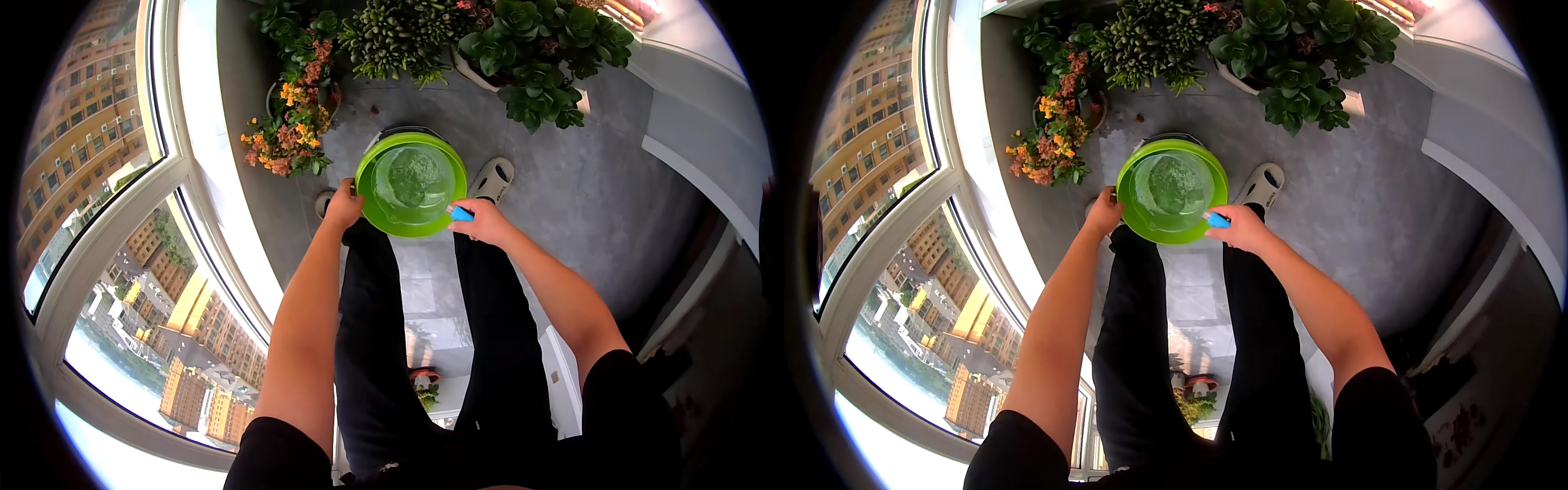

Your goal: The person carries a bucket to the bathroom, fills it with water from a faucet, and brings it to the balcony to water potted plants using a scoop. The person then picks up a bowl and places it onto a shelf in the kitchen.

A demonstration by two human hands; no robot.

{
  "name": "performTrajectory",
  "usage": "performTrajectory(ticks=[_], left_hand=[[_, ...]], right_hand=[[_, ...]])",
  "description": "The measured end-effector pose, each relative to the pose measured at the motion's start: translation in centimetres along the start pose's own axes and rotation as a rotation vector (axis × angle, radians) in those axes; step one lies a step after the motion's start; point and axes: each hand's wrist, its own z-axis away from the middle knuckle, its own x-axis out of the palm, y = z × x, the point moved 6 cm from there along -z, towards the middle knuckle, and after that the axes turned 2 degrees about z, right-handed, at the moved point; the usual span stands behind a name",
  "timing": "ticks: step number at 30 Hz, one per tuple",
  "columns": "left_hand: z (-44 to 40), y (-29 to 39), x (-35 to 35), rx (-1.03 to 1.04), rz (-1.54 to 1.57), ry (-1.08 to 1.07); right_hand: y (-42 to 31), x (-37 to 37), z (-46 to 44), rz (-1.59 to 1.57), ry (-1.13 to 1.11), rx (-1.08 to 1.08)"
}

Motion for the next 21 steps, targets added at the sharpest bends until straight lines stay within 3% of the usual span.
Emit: performTrajectory(ticks=[1, 3, 4, 6, 10, 21], left_hand=[[0.0, -0.1, -0.2, 0.009, -0.021, 0.026], [0.1, 0.5, -0.4, 0.02, -0.028, 0.032], [0.1, 0.7, -0.1, 0.034, -0.034, 0.003], [0.6, 1.2, -0.4, 0.0, -0.076, 0.029], [0.3, 0.9, -0.3, 0.019, -0.176, 0.063], [0.4, 1.9, 0.1, -0.013, -0.322, 0.083]], right_hand=[[0.9, -0.2, -0.2, -0.003, 0.01, 0.008], [0.0, -1.1, 0.7, 0.206, 0.179, -0.466], [0.7, -1.8, 1.3, 0.198, 0.204, -0.445], [0.2, -2.4, 2.2, -0.004, 0.029, -0.275], [-0.8, -6.1, 2.9, -0.128, 0.015, -0.209], [-0.1, -14.1, -3.6, -0.212, -0.023, -0.298]])
